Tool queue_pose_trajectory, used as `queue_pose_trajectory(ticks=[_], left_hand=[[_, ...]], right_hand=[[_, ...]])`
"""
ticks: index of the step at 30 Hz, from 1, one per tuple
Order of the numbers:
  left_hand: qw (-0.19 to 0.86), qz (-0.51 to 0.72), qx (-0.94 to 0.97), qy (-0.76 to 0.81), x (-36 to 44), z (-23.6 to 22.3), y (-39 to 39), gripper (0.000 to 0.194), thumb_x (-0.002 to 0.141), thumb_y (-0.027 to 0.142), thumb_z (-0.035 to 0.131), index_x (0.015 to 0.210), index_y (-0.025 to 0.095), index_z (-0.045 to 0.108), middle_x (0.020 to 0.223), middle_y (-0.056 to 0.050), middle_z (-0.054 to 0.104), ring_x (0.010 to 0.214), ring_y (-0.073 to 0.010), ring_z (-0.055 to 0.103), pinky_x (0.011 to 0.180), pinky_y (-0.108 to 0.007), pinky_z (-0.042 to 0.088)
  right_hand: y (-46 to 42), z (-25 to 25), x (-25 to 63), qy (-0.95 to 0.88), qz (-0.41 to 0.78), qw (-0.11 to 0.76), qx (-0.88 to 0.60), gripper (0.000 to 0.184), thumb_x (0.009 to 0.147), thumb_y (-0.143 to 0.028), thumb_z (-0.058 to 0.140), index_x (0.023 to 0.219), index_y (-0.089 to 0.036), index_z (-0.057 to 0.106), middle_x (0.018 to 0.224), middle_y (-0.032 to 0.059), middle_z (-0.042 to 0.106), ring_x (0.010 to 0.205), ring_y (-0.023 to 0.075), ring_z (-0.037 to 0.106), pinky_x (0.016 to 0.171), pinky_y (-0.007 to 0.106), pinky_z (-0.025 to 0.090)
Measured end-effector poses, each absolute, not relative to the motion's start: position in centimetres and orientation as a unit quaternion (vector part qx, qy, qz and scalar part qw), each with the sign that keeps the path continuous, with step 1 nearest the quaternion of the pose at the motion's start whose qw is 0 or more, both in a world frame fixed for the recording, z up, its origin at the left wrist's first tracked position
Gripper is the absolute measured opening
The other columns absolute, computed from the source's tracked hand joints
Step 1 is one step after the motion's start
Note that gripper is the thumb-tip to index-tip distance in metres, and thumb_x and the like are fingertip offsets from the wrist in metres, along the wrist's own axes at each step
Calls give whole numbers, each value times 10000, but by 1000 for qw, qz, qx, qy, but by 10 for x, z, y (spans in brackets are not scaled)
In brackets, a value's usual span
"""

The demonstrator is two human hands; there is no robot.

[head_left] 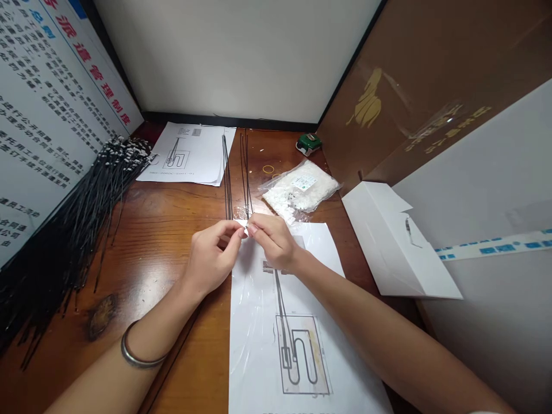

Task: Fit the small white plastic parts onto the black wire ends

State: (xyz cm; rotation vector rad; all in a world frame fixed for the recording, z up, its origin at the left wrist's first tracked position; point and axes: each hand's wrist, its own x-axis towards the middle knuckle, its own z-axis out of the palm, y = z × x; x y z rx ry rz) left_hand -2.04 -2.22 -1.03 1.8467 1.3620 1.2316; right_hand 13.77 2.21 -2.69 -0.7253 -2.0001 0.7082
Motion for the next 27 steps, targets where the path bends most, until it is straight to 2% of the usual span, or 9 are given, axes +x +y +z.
queue_pose_trajectory(ticks=[5,13,27], left_hand=[[208,434,730,485,-21,-13,-20,108,871,189,531,848,154,631,751,-19,677,605,-109,607,575,-210,464],[179,420,752,476,-22,-17,-20,112,879,168,501,857,156,610,767,-37,666,641,-133,596,613,-242,443],[118,405,788,447,-23,-15,-19,151,871,130,468,835,164,611,753,-49,674,663,-154,585,631,-269,435]], right_hand=[[23,-28,138,-811,293,414,-292,233,872,-189,369,645,-201,420,579,-18,438,523,126,393,533,282,290],[24,-27,139,-817,307,398,-282,238,866,-195,373,637,-193,438,573,-18,433,527,125,399,541,278,294],[23,-27,139,-820,317,387,-278,232,833,-174,375,608,-207,331,539,-38,340,495,114,323,515,273,249]])
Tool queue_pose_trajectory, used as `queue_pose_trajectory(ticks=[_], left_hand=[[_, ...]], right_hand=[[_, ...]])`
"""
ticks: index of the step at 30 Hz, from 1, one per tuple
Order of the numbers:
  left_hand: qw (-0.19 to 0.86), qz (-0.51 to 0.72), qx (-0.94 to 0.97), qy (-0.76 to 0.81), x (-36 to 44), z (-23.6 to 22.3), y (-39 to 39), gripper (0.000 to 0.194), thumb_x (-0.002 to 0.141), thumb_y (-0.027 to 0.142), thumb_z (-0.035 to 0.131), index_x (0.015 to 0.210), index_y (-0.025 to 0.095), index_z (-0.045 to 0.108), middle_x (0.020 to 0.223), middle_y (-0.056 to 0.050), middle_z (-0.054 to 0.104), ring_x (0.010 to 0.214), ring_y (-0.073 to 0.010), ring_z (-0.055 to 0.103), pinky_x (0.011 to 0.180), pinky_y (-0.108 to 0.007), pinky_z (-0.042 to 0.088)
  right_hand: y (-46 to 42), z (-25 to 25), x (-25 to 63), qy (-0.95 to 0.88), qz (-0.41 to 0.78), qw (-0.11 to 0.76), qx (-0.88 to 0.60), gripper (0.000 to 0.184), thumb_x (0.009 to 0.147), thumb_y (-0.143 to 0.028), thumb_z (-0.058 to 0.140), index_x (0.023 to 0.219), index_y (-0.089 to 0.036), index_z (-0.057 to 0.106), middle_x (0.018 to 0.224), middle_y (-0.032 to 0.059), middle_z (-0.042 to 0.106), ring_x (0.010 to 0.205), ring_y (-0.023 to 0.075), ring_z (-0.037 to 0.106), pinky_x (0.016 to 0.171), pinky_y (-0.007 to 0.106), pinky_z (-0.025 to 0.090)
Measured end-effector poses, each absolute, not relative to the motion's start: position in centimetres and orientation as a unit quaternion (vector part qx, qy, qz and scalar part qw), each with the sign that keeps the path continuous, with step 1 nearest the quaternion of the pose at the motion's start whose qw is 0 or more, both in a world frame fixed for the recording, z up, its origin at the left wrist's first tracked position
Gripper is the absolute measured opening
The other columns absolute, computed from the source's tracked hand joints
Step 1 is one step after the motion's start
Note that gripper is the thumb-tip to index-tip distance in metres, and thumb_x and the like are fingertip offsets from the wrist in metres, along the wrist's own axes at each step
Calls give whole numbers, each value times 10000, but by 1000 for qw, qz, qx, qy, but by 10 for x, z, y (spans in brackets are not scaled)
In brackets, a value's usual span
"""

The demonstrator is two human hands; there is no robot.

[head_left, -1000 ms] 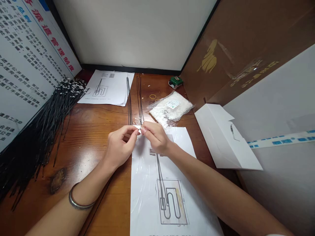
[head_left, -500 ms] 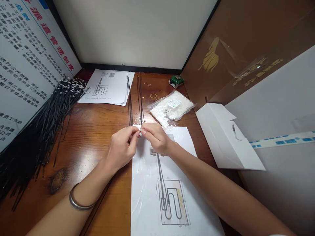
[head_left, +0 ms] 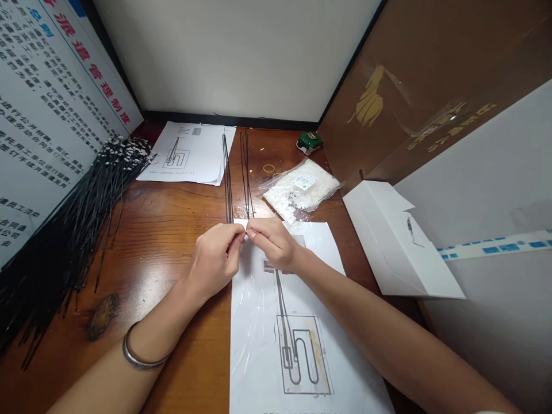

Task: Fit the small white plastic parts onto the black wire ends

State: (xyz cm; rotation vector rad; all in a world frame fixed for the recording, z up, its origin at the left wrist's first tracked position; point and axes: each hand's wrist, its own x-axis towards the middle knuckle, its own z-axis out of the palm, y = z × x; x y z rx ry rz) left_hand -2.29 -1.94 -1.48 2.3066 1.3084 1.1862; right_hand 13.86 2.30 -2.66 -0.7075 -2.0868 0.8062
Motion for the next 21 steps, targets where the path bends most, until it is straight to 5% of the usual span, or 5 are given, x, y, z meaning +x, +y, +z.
queue_pose_trajectory(ticks=[21], left_hand=[[484,465,552,495,-13,-10,-24,203,824,351,609,839,149,628,741,-47,651,683,-153,629,528,-226,534]], right_hand=[[23,-26,140,-807,313,424,-267,263,889,-203,370,629,-202,407,578,-14,480,511,117,403,530,274,313]])
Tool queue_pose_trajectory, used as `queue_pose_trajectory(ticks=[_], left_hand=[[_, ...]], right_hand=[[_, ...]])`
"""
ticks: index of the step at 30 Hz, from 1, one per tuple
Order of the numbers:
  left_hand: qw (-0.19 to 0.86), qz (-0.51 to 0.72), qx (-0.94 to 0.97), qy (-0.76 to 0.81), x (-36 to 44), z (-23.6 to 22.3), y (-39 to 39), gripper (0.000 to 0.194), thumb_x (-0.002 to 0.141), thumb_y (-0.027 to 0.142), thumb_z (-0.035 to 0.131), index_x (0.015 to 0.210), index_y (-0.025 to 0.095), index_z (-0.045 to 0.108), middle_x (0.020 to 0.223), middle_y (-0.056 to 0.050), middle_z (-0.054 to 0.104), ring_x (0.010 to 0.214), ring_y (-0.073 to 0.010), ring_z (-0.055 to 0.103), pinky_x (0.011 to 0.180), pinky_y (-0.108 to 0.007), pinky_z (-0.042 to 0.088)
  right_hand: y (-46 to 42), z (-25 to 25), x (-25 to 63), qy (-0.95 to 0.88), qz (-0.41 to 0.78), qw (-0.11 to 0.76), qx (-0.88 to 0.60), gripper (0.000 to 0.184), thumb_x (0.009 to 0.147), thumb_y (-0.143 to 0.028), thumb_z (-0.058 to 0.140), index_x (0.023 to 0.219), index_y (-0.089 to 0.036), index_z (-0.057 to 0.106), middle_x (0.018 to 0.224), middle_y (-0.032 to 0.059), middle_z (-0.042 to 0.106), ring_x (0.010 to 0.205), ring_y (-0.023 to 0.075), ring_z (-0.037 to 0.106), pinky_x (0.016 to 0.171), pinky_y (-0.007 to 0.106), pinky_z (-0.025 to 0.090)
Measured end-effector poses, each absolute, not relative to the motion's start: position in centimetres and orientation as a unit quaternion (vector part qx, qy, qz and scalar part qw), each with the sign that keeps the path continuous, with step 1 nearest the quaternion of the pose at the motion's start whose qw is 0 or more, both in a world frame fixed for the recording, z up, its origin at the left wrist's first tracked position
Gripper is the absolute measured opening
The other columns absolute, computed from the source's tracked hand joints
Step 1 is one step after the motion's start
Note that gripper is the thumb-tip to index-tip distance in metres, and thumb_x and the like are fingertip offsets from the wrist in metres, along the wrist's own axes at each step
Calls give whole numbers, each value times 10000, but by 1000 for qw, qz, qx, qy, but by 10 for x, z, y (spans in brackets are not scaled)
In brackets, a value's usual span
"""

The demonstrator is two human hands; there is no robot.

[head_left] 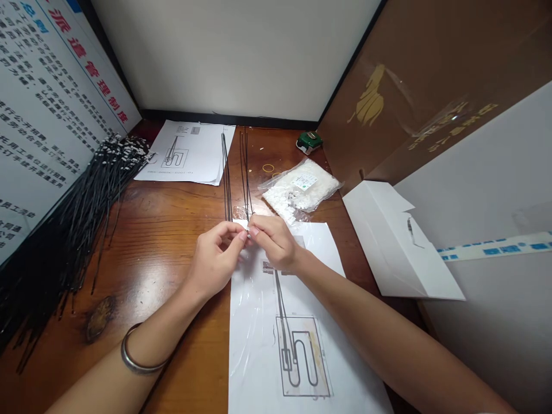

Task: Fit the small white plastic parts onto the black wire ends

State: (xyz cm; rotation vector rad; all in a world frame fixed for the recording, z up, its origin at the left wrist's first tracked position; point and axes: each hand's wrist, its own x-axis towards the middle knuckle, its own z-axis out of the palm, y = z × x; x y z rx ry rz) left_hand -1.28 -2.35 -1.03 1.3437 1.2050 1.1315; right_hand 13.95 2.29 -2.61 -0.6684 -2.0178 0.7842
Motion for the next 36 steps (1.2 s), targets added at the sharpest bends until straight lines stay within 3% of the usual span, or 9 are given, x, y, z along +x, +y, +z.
queue_pose_trajectory(ticks=[7,18,29,36], left_hand=[[584,481,453,472,-8,0,-23,297,716,400,710,798,130,617,701,-40,629,666,-151,604,463,-224,541],[716,450,354,400,-11,0,-20,249,694,303,740,829,142,607,661,-11,564,580,-103,526,397,-172,488],[688,468,343,435,-9,-3,-17,230,662,282,770,811,136,673,760,-29,594,594,-81,525,436,-173,493],[710,468,311,425,-10,-2,-15,179,652,245,779,757,131,691,676,-6,565,580,-72,506,448,-159,471]], right_hand=[[21,-26,138,-811,264,448,-267,242,874,-165,374,637,-209,392,558,-20,456,487,116,391,509,270,310],[21,-25,137,-830,164,468,-256,220,864,-140,357,661,-224,351,569,-17,390,492,129,361,491,287,288],[22,-26,139,-826,148,474,-266,198,846,-133,374,669,-222,363,585,-11,403,505,137,365,504,294,280],[23,-26,139,-832,139,473,-254,201,842,-119,372,671,-222,358,584,-12,399,502,137,374,498,292,277]])
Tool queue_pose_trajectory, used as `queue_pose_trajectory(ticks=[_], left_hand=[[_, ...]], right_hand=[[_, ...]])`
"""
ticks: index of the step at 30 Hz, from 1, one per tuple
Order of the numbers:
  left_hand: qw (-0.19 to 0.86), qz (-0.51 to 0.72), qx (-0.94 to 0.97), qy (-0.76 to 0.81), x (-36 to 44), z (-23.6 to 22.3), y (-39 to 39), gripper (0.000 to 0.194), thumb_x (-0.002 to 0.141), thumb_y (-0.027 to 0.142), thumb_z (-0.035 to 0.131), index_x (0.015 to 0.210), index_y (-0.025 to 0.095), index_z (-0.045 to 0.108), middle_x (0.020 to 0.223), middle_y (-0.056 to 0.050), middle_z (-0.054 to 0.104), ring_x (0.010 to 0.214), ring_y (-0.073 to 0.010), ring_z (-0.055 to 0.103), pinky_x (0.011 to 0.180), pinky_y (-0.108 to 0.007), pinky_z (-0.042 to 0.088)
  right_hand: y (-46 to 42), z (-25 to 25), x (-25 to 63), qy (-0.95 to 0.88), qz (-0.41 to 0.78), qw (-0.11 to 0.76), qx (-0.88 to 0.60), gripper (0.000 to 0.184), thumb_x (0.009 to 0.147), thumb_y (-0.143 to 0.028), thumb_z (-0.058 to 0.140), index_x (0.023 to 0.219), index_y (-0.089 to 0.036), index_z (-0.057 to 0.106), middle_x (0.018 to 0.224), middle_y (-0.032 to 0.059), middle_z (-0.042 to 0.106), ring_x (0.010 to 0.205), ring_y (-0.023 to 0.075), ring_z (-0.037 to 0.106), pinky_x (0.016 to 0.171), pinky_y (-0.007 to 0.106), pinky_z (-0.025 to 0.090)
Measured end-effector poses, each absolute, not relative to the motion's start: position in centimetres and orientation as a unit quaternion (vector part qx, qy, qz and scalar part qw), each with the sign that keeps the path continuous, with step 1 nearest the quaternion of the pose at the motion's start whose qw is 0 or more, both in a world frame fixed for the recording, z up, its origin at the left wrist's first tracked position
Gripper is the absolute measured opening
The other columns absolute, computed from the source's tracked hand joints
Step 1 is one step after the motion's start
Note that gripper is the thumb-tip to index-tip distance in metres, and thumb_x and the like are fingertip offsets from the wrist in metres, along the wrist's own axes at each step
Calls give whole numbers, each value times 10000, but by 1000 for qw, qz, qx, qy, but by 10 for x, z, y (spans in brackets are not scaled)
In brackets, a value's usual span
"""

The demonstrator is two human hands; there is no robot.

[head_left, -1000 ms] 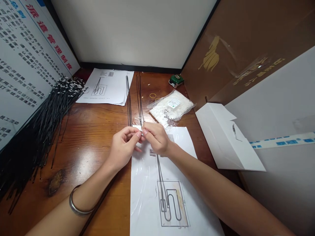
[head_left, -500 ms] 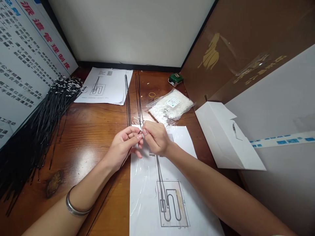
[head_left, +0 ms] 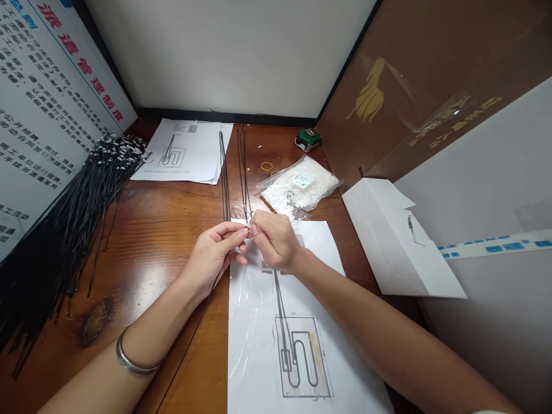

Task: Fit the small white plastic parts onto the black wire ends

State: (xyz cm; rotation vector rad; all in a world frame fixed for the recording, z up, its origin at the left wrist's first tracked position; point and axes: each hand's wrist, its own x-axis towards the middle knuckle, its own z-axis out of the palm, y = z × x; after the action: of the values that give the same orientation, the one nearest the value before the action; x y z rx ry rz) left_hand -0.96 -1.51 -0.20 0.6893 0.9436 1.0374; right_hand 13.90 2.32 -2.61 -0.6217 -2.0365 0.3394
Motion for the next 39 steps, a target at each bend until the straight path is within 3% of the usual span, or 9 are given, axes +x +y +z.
queue_pose_trajectory(ticks=[13,20,24,27,31,34,37,39], left_hand=[[691,469,334,438,-8,-1,-17,178,667,267,757,750,131,680,675,-9,583,570,-77,513,465,-176,462],[516,488,475,520,-5,-3,-23,188,723,320,700,773,144,654,641,2,594,523,-105,538,459,-220,507],[471,469,526,530,-7,-5,-24,158,779,309,645,787,151,651,641,-1,621,489,-102,547,463,-215,480],[474,442,537,540,-8,-6,-24,185,810,323,614,847,145,652,679,-20,663,458,-96,539,441,-216,443],[502,373,564,539,-12,-1,-29,203,828,330,595,871,145,667,712,-38,695,492,-105,573,470,-217,452],[505,313,596,540,-20,8,-37,204,845,318,574,858,144,682,748,-45,708,535,-110,607,514,-219,475],[485,314,586,568,-34,20,-40,233,841,333,577,895,132,683,748,-52,707,518,-115,598,498,-230,488],[444,356,561,600,-47,30,-34,266,825,351,596,938,124,677,775,-59,711,501,-115,584,473,-236,490]], right_hand=[[23,-24,139,-842,153,444,-263,217,819,-120,382,652,-232,302,570,-26,352,488,131,326,494,288,248],[24,-26,138,-841,155,435,-283,229,811,-127,398,627,-228,305,544,-37,345,468,117,333,480,273,242],[22,-26,136,-839,153,437,-284,233,811,-133,421,614,-219,331,535,-40,360,458,106,327,476,266,250],[22,-26,135,-810,163,461,-322,225,821,-146,431,616,-213,368,533,-41,378,458,101,327,477,262,259],[31,-25,140,-666,238,554,-440,245,875,-220,413,632,-204,439,538,-40,396,479,105,349,474,250,278],[42,-22,147,-528,317,611,-498,270,912,-311,395,679,-206,481,518,-68,300,438,98,262,432,240,218],[47,-17,153,-485,341,621,-513,349,943,-405,338,757,-203,554,511,-71,279,428,102,257,432,242,217],[44,-13,153,-517,323,584,-535,370,945,-426,334,791,-200,583,506,-67,303,433,104,289,453,245,242]])
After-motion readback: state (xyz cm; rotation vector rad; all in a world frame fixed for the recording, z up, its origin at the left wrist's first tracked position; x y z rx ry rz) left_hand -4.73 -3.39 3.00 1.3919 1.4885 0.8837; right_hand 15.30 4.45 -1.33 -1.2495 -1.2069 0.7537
